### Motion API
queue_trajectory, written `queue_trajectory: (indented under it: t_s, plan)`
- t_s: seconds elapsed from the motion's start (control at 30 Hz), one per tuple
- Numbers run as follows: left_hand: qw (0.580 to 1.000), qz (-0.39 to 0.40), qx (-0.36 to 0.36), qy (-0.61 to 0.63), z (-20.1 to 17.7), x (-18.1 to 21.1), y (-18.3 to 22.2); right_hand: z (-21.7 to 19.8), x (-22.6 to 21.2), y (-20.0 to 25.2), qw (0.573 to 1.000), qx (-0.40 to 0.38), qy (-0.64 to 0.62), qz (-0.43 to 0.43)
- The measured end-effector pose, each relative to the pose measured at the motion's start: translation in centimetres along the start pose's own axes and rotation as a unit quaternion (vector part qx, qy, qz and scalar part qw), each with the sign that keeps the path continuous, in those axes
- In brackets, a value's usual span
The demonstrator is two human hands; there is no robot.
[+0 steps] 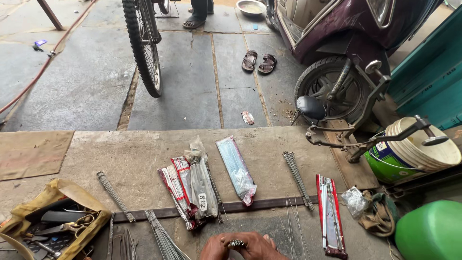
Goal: The person sorts metal bicycle spokes by hand, grouping them and placing them into different packages or bundles while sitting on the ground.
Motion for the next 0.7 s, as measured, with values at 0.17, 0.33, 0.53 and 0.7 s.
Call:
queue_trajectory:
  t_s: [0.17,0.33,0.53,0.7]
  plan:
    - [0.999,-0.034,0.026,-0.01,-3.3,5.2,3.3,-0.2,-2.2,0.4,0.999,0.025,0.023,-0.023]
    - [0.998,0.04,0.026,-0.051,-4.3,7.4,5.0,0.1,-3.6,0.6,0.997,0.036,0.055,-0.027]
    - [0.996,0.063,0.04,-0.058,-4.5,7.6,5.1,0.3,-3.8,0.3,0.998,0.03,0.052,0.016]
    - [0.994,0.082,0.049,-0.05,-4.9,8.0,5.5,0.4,-3.2,0.5,0.997,0.039,0.07,0.011]
Point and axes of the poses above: each hand's wrist, its own y-axis away from the middle knuckle, its own z-axis out of the palm, x = y × z, the point moved 2 cm from there along -y, towards the middle knuckle, and after that the axes turned 2 degrees about y, right-handed, at the moved point
